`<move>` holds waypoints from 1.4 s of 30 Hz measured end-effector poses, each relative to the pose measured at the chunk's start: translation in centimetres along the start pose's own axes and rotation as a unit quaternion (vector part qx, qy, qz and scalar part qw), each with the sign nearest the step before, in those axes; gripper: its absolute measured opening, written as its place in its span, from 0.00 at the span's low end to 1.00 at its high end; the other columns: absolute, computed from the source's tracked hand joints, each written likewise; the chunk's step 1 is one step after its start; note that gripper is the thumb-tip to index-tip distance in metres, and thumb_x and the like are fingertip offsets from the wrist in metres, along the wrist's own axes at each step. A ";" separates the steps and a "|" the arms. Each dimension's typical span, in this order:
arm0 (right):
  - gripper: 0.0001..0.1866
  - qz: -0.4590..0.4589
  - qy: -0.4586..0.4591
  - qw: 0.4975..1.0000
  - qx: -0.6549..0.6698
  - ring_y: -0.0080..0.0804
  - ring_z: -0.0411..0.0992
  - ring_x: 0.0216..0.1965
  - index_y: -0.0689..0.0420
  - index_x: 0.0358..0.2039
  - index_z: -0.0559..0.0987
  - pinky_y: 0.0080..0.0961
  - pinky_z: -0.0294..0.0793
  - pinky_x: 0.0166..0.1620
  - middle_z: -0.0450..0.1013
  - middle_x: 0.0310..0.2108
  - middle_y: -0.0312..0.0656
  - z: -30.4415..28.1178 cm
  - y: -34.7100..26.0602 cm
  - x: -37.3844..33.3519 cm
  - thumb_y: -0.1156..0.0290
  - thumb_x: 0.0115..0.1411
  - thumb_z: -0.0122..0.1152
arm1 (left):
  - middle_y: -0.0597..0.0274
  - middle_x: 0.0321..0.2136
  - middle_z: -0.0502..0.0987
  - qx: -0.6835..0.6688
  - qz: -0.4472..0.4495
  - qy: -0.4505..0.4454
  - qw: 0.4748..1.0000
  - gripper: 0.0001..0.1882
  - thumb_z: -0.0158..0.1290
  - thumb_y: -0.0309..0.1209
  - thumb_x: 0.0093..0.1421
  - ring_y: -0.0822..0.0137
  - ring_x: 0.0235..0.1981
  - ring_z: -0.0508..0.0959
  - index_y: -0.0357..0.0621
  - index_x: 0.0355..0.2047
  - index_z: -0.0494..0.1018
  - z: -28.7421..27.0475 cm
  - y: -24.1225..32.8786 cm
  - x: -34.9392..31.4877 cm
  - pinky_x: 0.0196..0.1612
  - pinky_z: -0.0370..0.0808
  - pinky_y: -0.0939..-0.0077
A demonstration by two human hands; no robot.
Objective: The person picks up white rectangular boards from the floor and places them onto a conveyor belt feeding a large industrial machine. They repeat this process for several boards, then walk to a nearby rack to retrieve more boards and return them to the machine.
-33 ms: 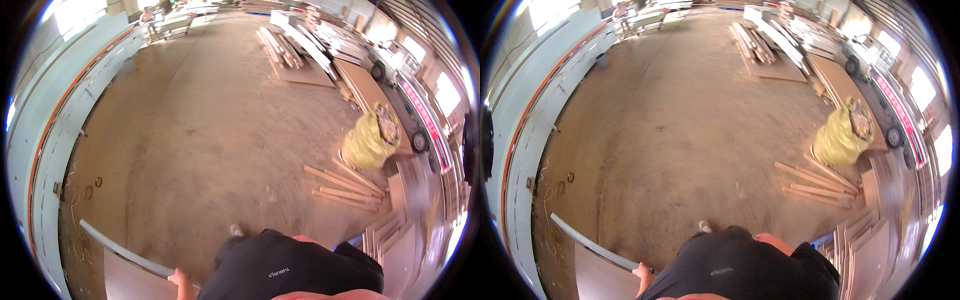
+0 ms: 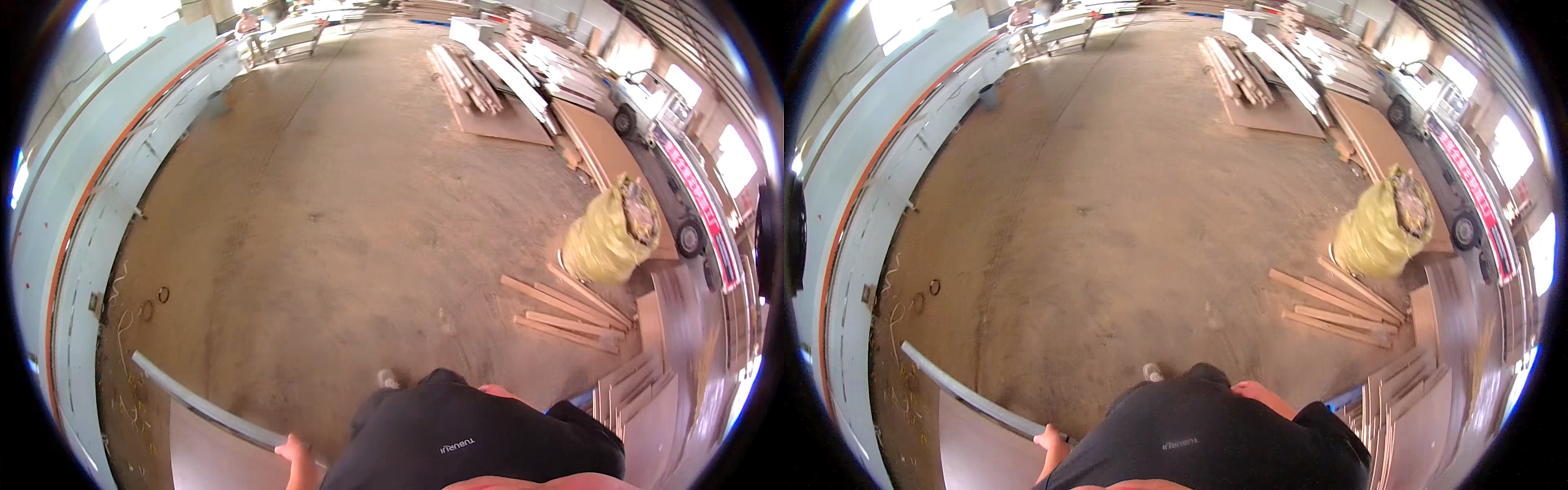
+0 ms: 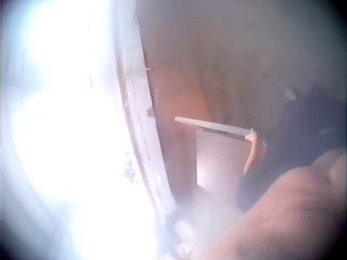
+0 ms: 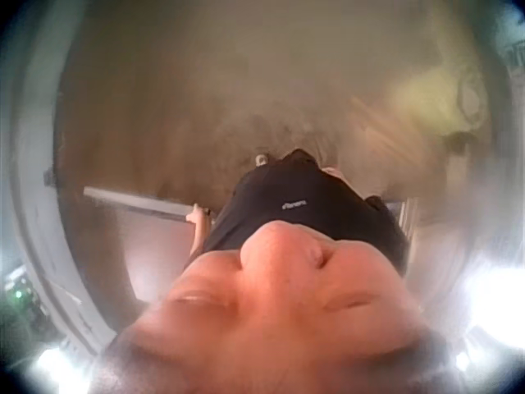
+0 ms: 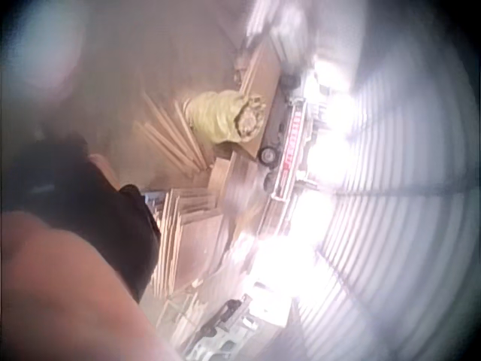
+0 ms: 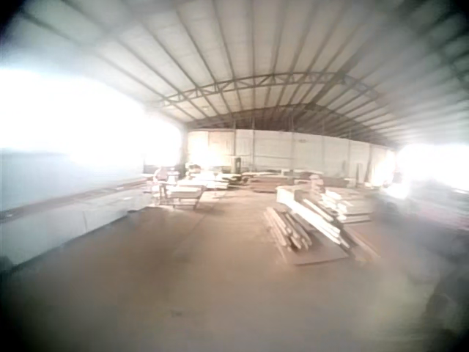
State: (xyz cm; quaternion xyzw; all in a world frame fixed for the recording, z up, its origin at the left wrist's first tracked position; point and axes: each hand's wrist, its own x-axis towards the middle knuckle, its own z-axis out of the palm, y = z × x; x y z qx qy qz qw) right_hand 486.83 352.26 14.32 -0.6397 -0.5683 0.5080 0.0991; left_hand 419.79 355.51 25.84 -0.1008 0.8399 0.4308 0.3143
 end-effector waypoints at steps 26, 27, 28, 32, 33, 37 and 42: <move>0.13 0.156 0.084 0.963 0.202 0.23 0.79 0.30 0.54 0.46 0.83 0.25 0.79 0.34 0.82 0.34 0.35 -65.2 -18.9 70.0 0.58 0.72 0.60 | 0.42 0.51 0.74 0.076 0.125 -0.018 0.989 0.39 0.61 0.20 0.54 0.51 0.46 0.80 0.30 0.65 0.57 76.4 31.9 -6.7 0.50 0.79 0.56; 0.13 0.155 0.098 0.960 0.212 0.23 0.79 0.30 0.54 0.46 0.82 0.25 0.78 0.33 0.82 0.34 0.35 -66.9 -19.9 72.4 0.59 0.72 0.60 | 0.43 0.51 0.74 0.064 0.105 -0.027 0.992 0.41 0.62 0.21 0.54 0.50 0.44 0.80 0.30 0.66 0.56 79.6 33.4 -7.5 0.49 0.79 0.55; 0.13 0.158 0.120 0.955 0.221 0.23 0.79 0.30 0.54 0.47 0.82 0.25 0.78 0.33 0.82 0.33 0.35 -69.0 -20.3 74.5 0.59 0.72 0.60 | 0.43 0.50 0.73 0.054 0.083 -0.042 0.994 0.42 0.62 0.22 0.53 0.50 0.43 0.80 0.31 0.66 0.55 83.4 35.7 -9.9 0.49 0.79 0.54; 0.12 0.162 0.101 0.952 0.240 0.25 0.80 0.30 0.56 0.44 0.84 0.26 0.78 0.33 0.82 0.33 0.36 -72.0 -20.3 81.4 0.62 0.71 0.60 | 0.41 0.55 0.70 0.076 0.094 -0.055 0.991 0.46 0.63 0.25 0.52 0.49 0.50 0.77 0.33 0.68 0.52 93.4 41.0 -8.6 0.55 0.76 0.52; 0.12 0.101 0.071 0.983 0.134 0.27 0.81 0.31 0.57 0.44 0.84 0.28 0.78 0.34 0.83 0.34 0.37 -73.0 -21.3 81.3 0.62 0.69 0.62 | 0.41 0.56 0.69 0.091 0.099 -0.048 0.990 0.47 0.63 0.26 0.52 0.48 0.51 0.77 0.33 0.68 0.51 95.6 41.5 -7.4 0.57 0.75 0.52; 0.12 0.065 -0.011 0.998 0.007 0.28 0.81 0.31 0.56 0.44 0.84 0.29 0.78 0.34 0.83 0.33 0.37 -79.1 -19.2 87.5 0.61 0.69 0.62 | 0.57 0.41 0.71 0.132 0.152 -0.020 0.979 0.43 0.63 0.32 0.58 0.62 0.34 0.73 0.48 0.67 0.50 109.6 45.4 -4.5 0.31 0.71 0.61; 0.13 0.179 0.068 0.974 0.124 0.28 0.80 0.30 0.56 0.44 0.84 0.30 0.78 0.34 0.83 0.33 0.37 -88.7 -20.2 96.5 0.61 0.69 0.62 | 0.53 0.54 0.71 0.089 0.114 -0.119 0.982 0.53 0.68 0.42 0.54 0.57 0.50 0.73 0.39 0.71 0.48 123.2 54.6 -7.3 0.49 0.73 0.60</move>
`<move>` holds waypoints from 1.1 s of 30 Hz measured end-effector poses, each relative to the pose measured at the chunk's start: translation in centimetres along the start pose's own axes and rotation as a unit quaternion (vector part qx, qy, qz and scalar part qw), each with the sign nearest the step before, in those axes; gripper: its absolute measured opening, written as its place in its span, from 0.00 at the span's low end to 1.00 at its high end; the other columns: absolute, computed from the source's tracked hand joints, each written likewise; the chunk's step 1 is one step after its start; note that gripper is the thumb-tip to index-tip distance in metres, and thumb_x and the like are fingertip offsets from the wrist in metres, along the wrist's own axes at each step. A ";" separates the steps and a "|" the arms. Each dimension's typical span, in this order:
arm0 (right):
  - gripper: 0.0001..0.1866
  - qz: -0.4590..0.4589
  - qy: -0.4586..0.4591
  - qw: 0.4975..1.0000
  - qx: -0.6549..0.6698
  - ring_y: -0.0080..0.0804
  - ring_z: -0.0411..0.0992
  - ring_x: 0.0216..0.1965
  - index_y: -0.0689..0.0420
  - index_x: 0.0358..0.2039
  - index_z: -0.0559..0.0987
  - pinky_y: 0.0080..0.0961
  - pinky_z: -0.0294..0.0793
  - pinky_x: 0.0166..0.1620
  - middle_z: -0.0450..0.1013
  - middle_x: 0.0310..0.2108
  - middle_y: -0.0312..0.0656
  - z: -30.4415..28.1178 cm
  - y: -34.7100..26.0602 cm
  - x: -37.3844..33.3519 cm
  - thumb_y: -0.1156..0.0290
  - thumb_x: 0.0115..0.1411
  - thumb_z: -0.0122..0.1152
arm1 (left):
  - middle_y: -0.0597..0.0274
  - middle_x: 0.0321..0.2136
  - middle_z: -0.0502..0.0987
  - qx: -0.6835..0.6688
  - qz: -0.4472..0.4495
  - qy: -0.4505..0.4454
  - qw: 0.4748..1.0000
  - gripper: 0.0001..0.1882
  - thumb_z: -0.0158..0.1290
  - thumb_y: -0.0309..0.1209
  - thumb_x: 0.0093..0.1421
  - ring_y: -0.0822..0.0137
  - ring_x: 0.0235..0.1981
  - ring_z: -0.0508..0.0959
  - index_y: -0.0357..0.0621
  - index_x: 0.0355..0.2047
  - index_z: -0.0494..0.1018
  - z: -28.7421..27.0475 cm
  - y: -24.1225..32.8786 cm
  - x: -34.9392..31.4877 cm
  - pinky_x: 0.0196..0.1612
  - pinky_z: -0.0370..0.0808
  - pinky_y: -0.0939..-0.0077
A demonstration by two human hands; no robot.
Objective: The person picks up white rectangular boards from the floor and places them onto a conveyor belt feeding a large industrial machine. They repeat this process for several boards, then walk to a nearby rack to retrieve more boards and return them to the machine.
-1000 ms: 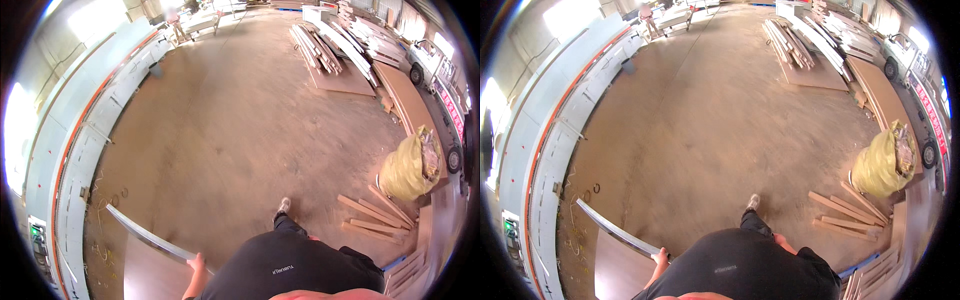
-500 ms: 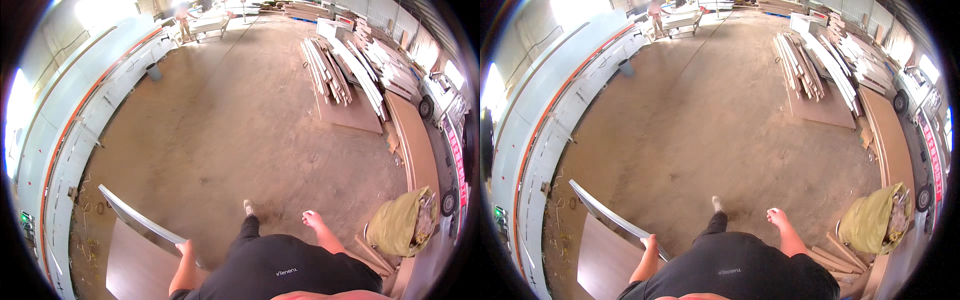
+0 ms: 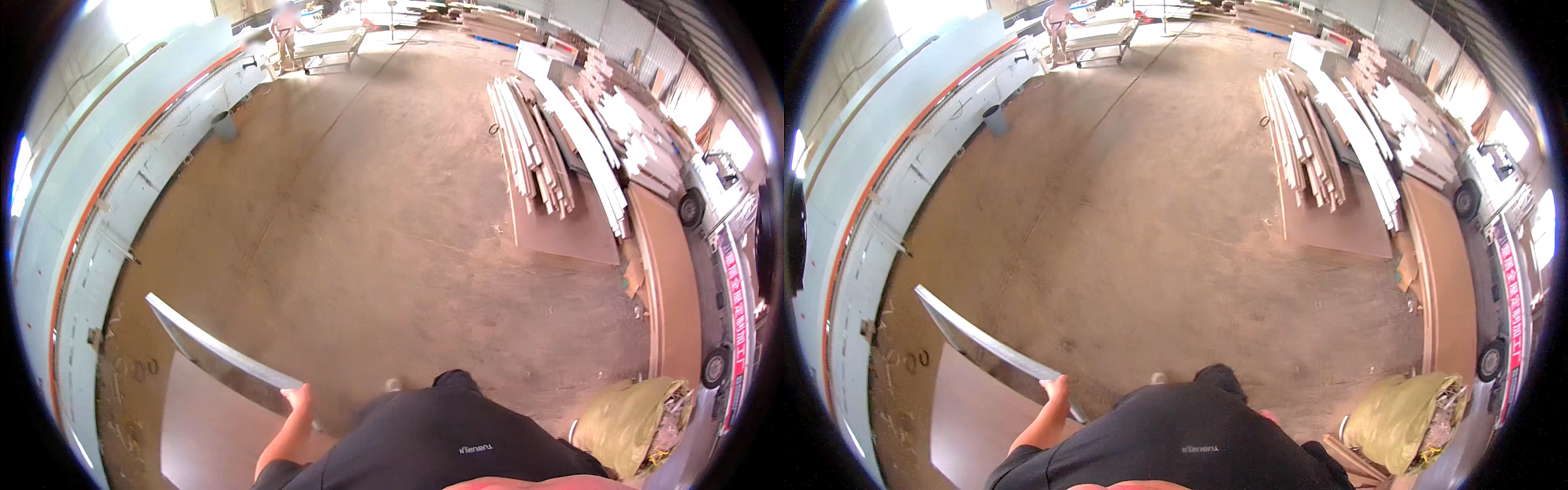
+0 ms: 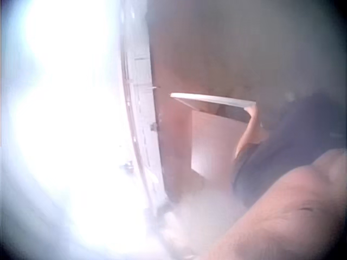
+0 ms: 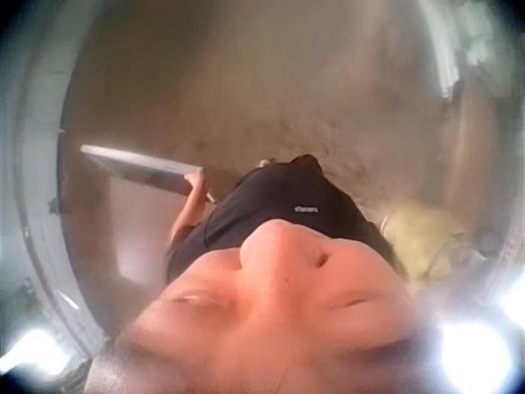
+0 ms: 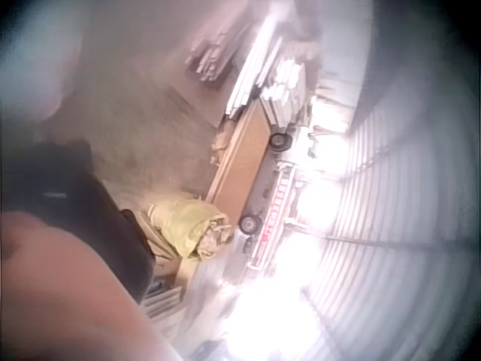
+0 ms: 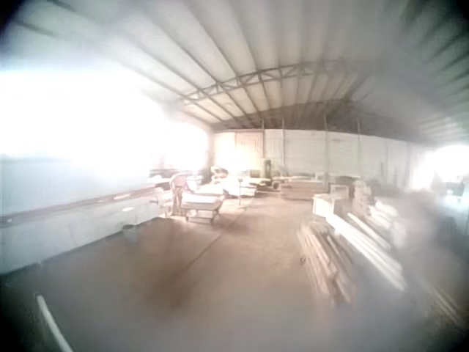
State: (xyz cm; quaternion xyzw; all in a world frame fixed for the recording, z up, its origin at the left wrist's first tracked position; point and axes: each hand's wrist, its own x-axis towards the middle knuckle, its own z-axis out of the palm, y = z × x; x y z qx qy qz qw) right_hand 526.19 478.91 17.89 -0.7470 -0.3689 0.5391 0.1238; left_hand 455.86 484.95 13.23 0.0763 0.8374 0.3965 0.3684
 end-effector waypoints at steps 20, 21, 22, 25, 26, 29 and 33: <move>0.14 0.045 -0.014 0.998 0.036 0.26 0.81 0.32 0.52 0.45 0.83 0.27 0.79 0.35 0.82 0.33 0.36 -34.2 -35.9 47.7 0.56 0.71 0.61 | 0.44 0.65 0.64 -0.007 0.190 0.042 0.981 0.57 0.64 0.24 0.52 0.51 0.62 0.72 0.36 0.76 0.41 50.9 44.3 8.7 0.63 0.73 0.58; 0.14 0.045 -0.016 0.998 0.044 0.26 0.81 0.32 0.52 0.46 0.83 0.28 0.79 0.35 0.82 0.34 0.35 -35.3 -39.0 49.2 0.56 0.71 0.61 | 0.41 0.71 0.56 -0.036 0.175 -0.019 0.984 0.57 0.63 0.24 0.51 0.50 0.73 0.59 0.29 0.75 0.41 52.3 46.5 9.1 0.75 0.56 0.62; 0.14 0.039 0.006 0.998 0.051 0.26 0.81 0.33 0.53 0.46 0.83 0.28 0.79 0.35 0.82 0.34 0.35 -37.4 -42.0 50.9 0.56 0.71 0.61 | 0.40 0.71 0.57 -0.036 0.154 -0.032 0.987 0.59 0.64 0.23 0.51 0.50 0.72 0.61 0.30 0.76 0.39 56.4 49.9 7.7 0.74 0.59 0.61; 0.16 0.015 -0.008 0.998 0.062 0.25 0.81 0.34 0.53 0.48 0.82 0.29 0.79 0.36 0.82 0.37 0.35 -38.5 -48.6 55.9 0.55 0.71 0.61 | 0.38 0.72 0.56 0.010 0.186 -0.005 0.983 0.61 0.65 0.25 0.50 0.48 0.72 0.61 0.31 0.77 0.37 61.5 55.4 9.6 0.74 0.59 0.62; 0.16 0.003 -0.012 0.998 0.062 0.25 0.81 0.35 0.53 0.49 0.82 0.29 0.79 0.37 0.82 0.38 0.35 -38.9 -50.5 57.7 0.55 0.71 0.60 | 0.38 0.72 0.55 0.030 0.187 0.007 0.982 0.62 0.65 0.25 0.50 0.48 0.72 0.61 0.31 0.77 0.36 63.7 57.3 10.5 0.74 0.59 0.63; 0.17 -0.046 -0.029 0.998 -0.015 0.27 0.82 0.36 0.54 0.49 0.84 0.30 0.80 0.39 0.84 0.38 0.36 -39.0 -54.5 60.2 0.56 0.71 0.60 | 0.36 0.68 0.61 0.008 0.219 -0.008 0.976 0.54 0.64 0.22 0.52 0.45 0.68 0.67 0.31 0.74 0.44 70.0 62.4 12.2 0.71 0.65 0.59; 0.18 -0.173 -0.100 0.965 -0.168 0.33 0.82 0.42 0.54 0.48 0.86 0.31 0.79 0.45 0.85 0.40 0.39 -41.3 -53.3 65.0 0.55 0.70 0.61 | 0.31 0.72 0.56 0.060 0.245 -0.027 0.967 0.52 0.63 0.25 0.58 0.40 0.73 0.60 0.25 0.74 0.42 78.5 67.5 15.6 0.76 0.57 0.60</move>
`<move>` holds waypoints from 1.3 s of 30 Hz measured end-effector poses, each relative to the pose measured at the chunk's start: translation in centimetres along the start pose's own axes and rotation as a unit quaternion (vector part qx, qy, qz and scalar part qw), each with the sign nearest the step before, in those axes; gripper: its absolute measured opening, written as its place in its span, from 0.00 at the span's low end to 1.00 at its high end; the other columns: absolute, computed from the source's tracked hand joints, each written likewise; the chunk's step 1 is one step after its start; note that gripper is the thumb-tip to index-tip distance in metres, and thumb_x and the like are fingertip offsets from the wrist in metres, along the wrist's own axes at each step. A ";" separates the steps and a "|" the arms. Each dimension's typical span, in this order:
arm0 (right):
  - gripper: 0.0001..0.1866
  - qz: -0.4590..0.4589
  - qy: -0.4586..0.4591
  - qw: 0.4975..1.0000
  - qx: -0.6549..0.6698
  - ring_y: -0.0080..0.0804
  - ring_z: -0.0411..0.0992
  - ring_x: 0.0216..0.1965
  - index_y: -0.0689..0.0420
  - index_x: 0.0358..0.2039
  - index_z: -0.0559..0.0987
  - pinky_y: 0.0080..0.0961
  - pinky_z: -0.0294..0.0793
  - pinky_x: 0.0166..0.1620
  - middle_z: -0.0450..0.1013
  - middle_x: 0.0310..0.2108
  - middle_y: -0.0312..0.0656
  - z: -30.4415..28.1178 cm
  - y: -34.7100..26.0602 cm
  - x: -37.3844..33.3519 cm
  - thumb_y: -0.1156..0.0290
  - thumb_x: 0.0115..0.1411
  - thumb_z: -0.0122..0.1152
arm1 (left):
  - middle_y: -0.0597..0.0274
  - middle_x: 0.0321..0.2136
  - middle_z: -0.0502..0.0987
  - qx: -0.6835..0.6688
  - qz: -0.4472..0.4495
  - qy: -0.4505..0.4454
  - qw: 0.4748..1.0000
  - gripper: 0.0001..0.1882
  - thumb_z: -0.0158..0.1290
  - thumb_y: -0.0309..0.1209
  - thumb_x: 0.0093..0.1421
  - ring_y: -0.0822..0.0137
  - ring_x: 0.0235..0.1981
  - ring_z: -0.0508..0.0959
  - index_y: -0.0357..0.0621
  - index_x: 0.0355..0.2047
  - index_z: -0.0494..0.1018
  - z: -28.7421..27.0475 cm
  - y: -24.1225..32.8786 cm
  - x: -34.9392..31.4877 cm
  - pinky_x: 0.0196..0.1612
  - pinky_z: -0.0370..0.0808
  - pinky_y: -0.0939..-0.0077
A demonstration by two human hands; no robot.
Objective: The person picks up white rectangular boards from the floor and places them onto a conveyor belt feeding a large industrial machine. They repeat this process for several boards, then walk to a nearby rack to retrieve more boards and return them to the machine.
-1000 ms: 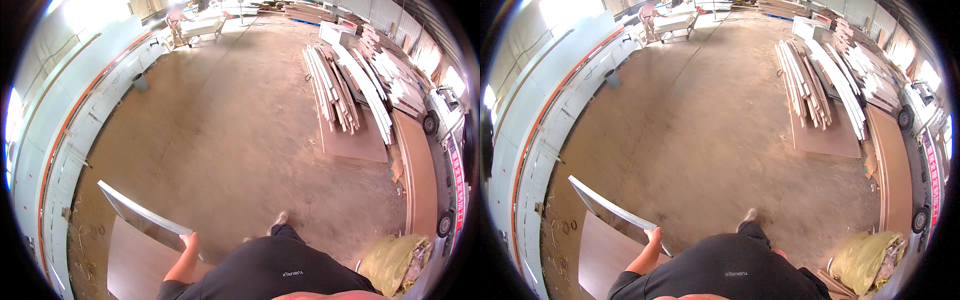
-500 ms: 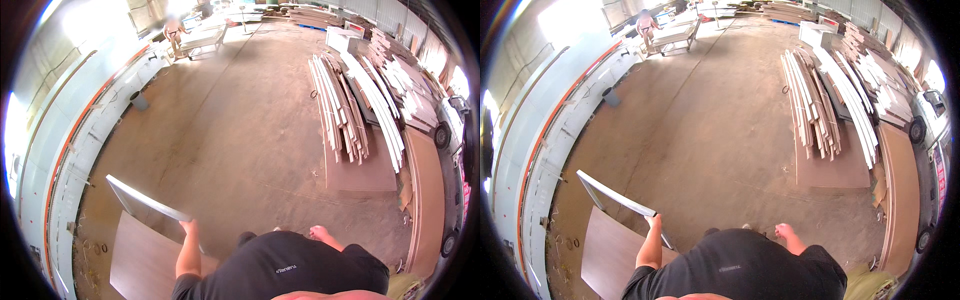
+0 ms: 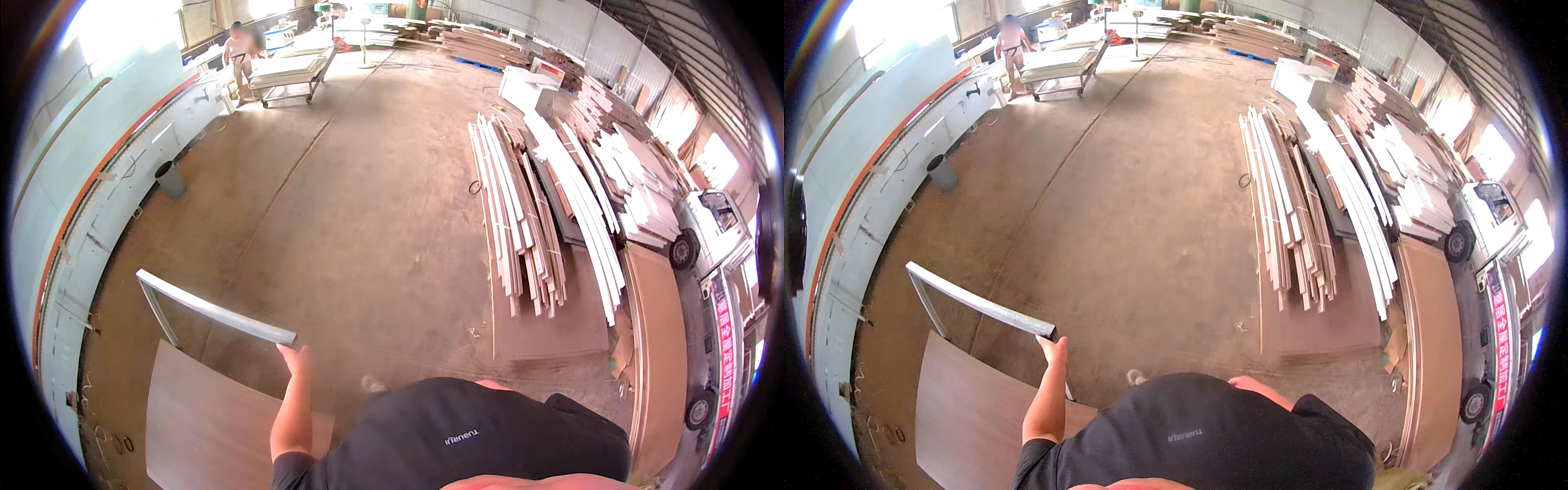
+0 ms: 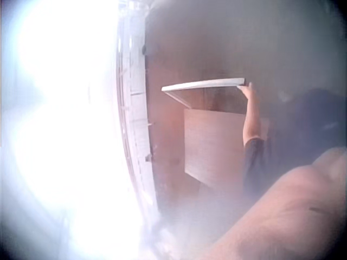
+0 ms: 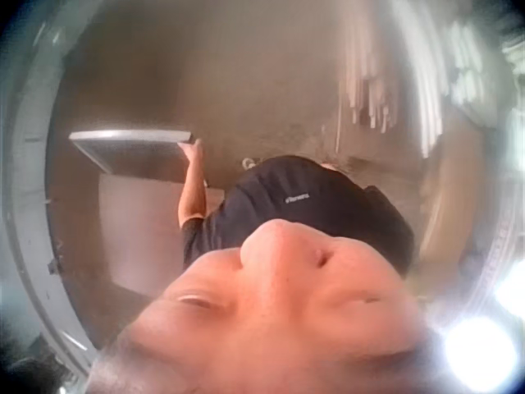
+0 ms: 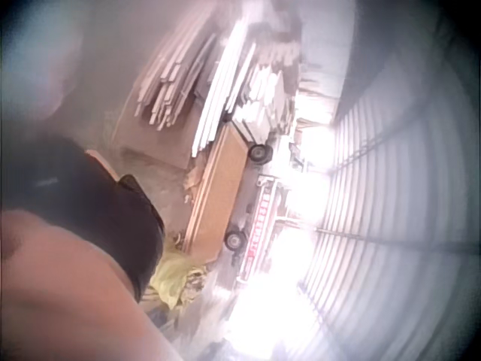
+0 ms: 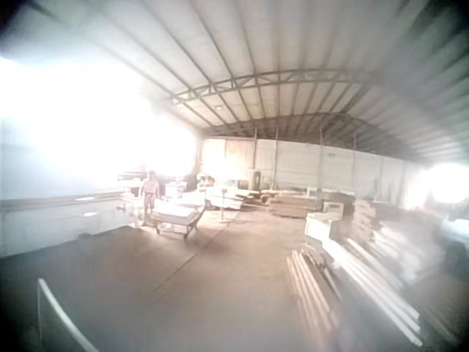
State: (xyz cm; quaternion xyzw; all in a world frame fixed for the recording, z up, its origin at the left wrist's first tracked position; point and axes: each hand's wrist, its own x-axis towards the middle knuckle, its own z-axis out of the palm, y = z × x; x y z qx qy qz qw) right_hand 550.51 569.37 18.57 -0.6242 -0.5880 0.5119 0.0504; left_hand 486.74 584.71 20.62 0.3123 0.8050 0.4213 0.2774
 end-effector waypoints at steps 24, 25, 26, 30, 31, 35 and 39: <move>0.11 0.093 -0.098 0.991 0.009 0.23 0.78 0.29 0.52 0.44 0.82 0.27 0.76 0.30 0.82 0.34 0.33 -26.4 -24.7 44.9 0.61 0.69 0.59 | 0.56 0.42 0.84 0.251 0.033 -0.295 0.921 0.09 0.55 0.35 0.61 0.51 0.48 0.83 0.49 0.37 0.82 14.5 -7.5 -15.6 0.51 0.81 0.56; 0.11 0.081 -0.123 0.989 -0.012 0.23 0.78 0.30 0.52 0.44 0.82 0.27 0.76 0.30 0.82 0.35 0.33 -25.9 -25.6 45.6 0.61 0.69 0.59 | 0.57 0.41 0.84 0.003 -0.049 -0.186 0.981 0.07 0.56 0.35 0.60 0.51 0.47 0.83 0.51 0.36 0.82 14.6 -7.7 -17.0 0.50 0.81 0.57; 0.11 0.081 -0.138 0.987 -0.024 0.23 0.78 0.30 0.51 0.45 0.82 0.27 0.76 0.32 0.82 0.35 0.32 -25.0 -27.1 45.9 0.60 0.70 0.59 | 0.54 0.41 0.83 0.009 -0.078 -0.197 0.977 0.08 0.56 0.33 0.59 0.49 0.47 0.81 0.49 0.37 0.81 14.9 -7.2 -17.4 0.50 0.80 0.54; 0.11 0.094 -0.179 0.978 -0.044 0.25 0.79 0.32 0.51 0.45 0.83 0.30 0.78 0.37 0.82 0.36 0.34 -19.9 -31.4 45.0 0.60 0.70 0.60 | 0.51 0.48 0.84 -0.135 -0.243 -0.069 0.958 0.17 0.58 0.35 0.62 0.50 0.51 0.83 0.44 0.49 0.82 16.9 -9.2 -17.8 0.56 0.79 0.59; 0.11 0.093 -0.198 0.974 -0.061 0.25 0.79 0.33 0.52 0.45 0.83 0.30 0.78 0.38 0.82 0.35 0.34 -18.6 -32.4 44.1 0.60 0.70 0.61 | 0.51 0.50 0.84 -0.148 -0.299 -0.036 0.942 0.19 0.58 0.36 0.62 0.51 0.53 0.83 0.43 0.52 0.82 17.5 -9.9 -17.6 0.58 0.78 0.60; 0.10 0.013 -0.313 0.934 -0.174 0.22 0.77 0.28 0.52 0.39 0.84 0.25 0.74 0.29 0.81 0.32 0.32 -15.5 -33.2 43.7 0.62 0.68 0.60 | 0.52 0.51 0.85 -0.085 -0.314 -0.019 0.945 0.24 0.57 0.37 0.63 0.55 0.53 0.84 0.39 0.57 0.79 14.2 -4.2 -16.1 0.57 0.78 0.62; 0.09 0.000 -0.283 0.942 -0.180 0.22 0.77 0.29 0.54 0.38 0.84 0.26 0.75 0.29 0.81 0.33 0.33 -13.1 -36.4 43.9 0.62 0.67 0.61 | 0.54 0.45 0.86 -0.259 -0.387 0.004 0.885 0.23 0.56 0.33 0.64 0.60 0.42 0.85 0.37 0.58 0.78 11.0 -6.0 -17.2 0.46 0.81 0.65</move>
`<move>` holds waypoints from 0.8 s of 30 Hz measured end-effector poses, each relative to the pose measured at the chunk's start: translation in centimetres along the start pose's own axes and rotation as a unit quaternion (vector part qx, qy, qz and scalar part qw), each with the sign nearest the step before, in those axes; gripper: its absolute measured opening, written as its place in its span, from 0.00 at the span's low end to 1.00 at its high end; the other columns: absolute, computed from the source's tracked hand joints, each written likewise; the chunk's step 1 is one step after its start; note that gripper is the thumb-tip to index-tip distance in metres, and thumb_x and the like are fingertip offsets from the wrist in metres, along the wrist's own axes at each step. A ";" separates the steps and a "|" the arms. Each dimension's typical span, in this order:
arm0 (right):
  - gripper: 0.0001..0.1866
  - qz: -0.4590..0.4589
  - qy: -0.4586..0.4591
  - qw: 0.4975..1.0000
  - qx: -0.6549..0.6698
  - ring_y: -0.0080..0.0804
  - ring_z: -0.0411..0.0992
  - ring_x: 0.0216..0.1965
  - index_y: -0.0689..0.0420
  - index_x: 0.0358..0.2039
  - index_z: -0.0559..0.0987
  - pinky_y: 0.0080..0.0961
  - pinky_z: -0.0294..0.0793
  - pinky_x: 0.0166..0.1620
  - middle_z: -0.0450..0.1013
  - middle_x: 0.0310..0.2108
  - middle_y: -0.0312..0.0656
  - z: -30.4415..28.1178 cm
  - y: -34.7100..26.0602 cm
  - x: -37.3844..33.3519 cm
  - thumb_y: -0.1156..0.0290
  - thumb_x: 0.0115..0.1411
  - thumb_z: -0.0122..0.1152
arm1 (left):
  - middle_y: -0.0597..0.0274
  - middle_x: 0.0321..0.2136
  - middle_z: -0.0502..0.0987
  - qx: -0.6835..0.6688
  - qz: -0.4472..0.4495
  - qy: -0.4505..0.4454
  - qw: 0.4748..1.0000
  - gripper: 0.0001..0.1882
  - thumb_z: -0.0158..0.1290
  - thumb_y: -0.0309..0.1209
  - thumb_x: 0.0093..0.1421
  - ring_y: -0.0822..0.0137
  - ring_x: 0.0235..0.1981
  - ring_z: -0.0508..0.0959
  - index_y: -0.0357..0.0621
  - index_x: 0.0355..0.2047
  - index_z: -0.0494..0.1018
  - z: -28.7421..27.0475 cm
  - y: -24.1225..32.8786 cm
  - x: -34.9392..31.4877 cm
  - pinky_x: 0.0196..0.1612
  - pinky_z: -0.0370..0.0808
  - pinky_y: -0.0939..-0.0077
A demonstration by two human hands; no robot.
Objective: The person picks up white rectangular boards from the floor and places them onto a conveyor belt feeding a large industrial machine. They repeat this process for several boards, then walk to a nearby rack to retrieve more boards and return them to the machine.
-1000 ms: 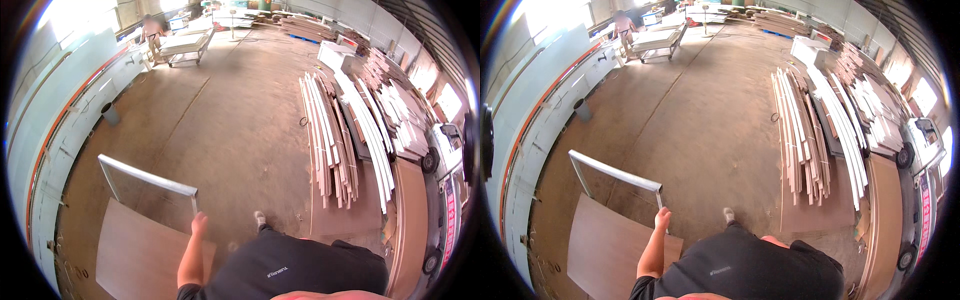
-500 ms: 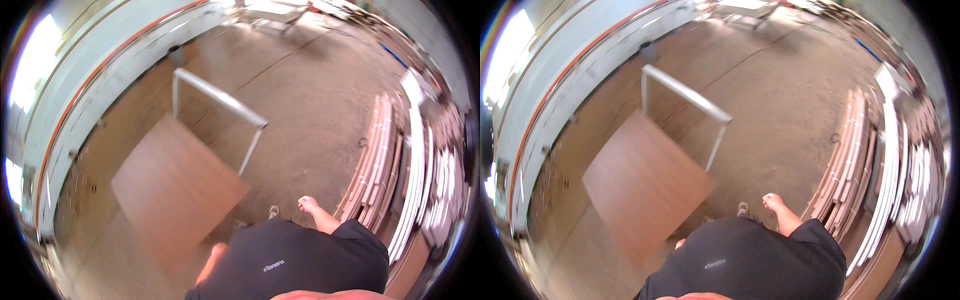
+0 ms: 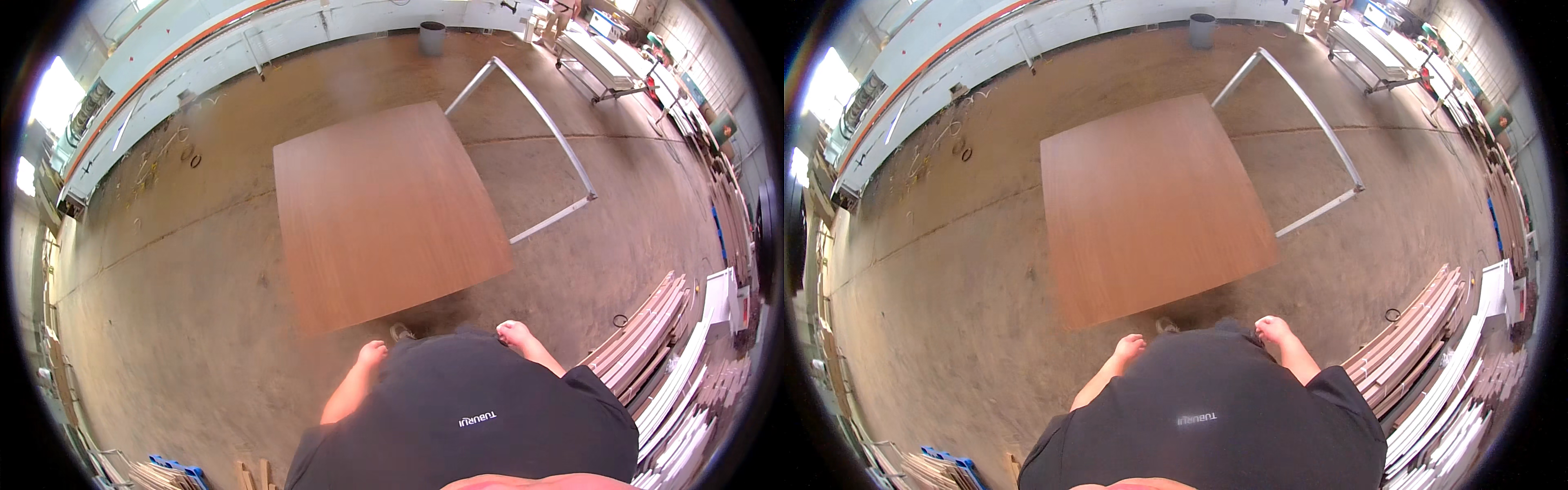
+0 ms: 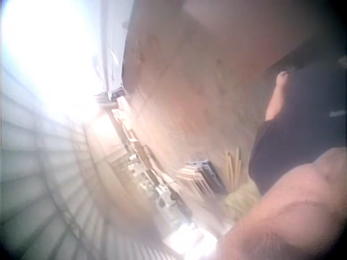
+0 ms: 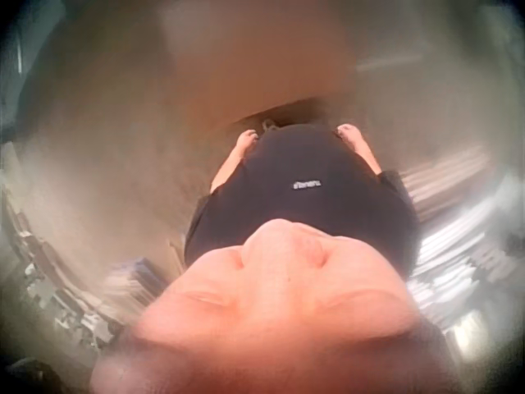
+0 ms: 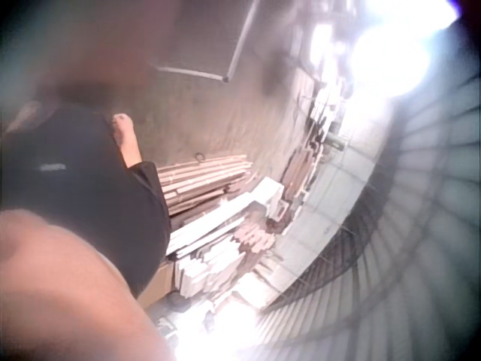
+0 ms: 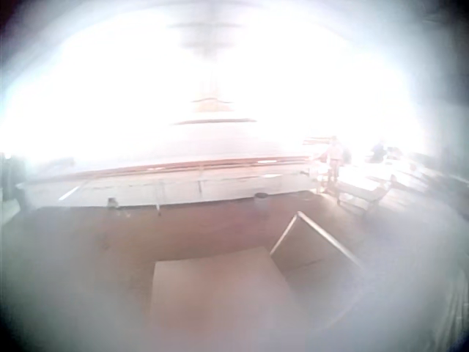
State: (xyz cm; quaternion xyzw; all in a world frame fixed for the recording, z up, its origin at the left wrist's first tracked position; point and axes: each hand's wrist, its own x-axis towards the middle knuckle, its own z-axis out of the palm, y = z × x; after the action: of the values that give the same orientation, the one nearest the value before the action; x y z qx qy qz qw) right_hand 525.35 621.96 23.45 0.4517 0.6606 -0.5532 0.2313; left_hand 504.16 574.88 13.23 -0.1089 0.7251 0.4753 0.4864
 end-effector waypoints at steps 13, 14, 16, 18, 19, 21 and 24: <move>0.13 0.007 0.135 0.988 0.068 0.24 0.77 0.27 0.58 0.41 0.87 0.28 0.75 0.30 0.82 0.29 0.36 4.2 -2.0 -2.1 0.62 0.67 0.65 | 0.53 0.37 0.82 -0.088 -0.014 0.063 0.994 0.22 0.51 0.22 0.67 0.65 0.29 0.82 0.32 0.61 0.72 -15.0 -6.3 5.2 0.29 0.78 0.74; 0.12 -0.006 0.131 0.989 0.068 0.25 0.77 0.28 0.59 0.41 0.87 0.29 0.76 0.31 0.82 0.29 0.37 4.0 -1.2 -1.6 0.63 0.68 0.64 | 0.55 0.35 0.83 -0.097 -0.011 0.068 0.993 0.19 0.53 0.23 0.65 0.66 0.30 0.82 0.33 0.56 0.75 -14.8 -6.1 5.1 0.31 0.79 0.73; 0.12 -0.030 0.122 0.990 0.066 0.27 0.78 0.29 0.61 0.41 0.87 0.31 0.77 0.33 0.83 0.30 0.38 4.1 0.9 0.0 0.65 0.68 0.64 | 0.60 0.31 0.83 -0.114 -0.006 0.078 0.990 0.14 0.55 0.24 0.62 0.66 0.30 0.82 0.34 0.47 0.82 -14.1 -5.0 4.0 0.35 0.80 0.70; 0.14 -0.032 0.088 0.990 0.108 0.27 0.77 0.27 0.59 0.40 0.88 0.31 0.76 0.31 0.82 0.29 0.37 4.7 2.4 1.5 0.62 0.69 0.63 | 0.57 0.34 0.84 -0.038 0.002 0.062 0.997 0.15 0.55 0.25 0.63 0.65 0.32 0.83 0.35 0.49 0.81 -13.9 -5.1 4.4 0.36 0.81 0.70; 0.15 -0.035 0.075 0.988 0.128 0.26 0.76 0.26 0.58 0.40 0.88 0.31 0.76 0.30 0.82 0.29 0.37 4.7 2.7 2.2 0.60 0.69 0.62 | 0.56 0.35 0.85 -0.001 0.009 0.052 0.999 0.16 0.55 0.25 0.63 0.65 0.33 0.84 0.35 0.50 0.80 -13.6 -4.8 4.7 0.36 0.81 0.70; 0.18 -0.024 0.060 0.993 0.100 0.29 0.80 0.29 0.59 0.42 0.89 0.32 0.79 0.34 0.85 0.34 0.40 5.0 2.6 3.9 0.57 0.68 0.64 | 0.56 0.36 0.85 0.030 0.033 0.070 0.997 0.17 0.56 0.26 0.64 0.64 0.34 0.85 0.35 0.52 0.80 -12.5 -4.8 5.1 0.37 0.82 0.70; 0.17 -0.016 0.070 0.997 0.002 0.35 0.83 0.35 0.56 0.44 0.89 0.35 0.81 0.40 0.86 0.39 0.44 3.0 5.2 6.6 0.56 0.65 0.66 | 0.56 0.37 0.86 -0.041 0.011 0.035 0.998 0.18 0.57 0.28 0.64 0.64 0.36 0.85 0.35 0.53 0.80 -8.3 -3.8 3.7 0.38 0.82 0.69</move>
State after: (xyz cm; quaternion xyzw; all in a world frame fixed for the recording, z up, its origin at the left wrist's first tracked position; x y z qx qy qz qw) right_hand 526.00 621.30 14.60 0.4792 0.6812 -0.5253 0.1742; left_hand 499.64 567.43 8.68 -0.1372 0.7227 0.5056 0.4507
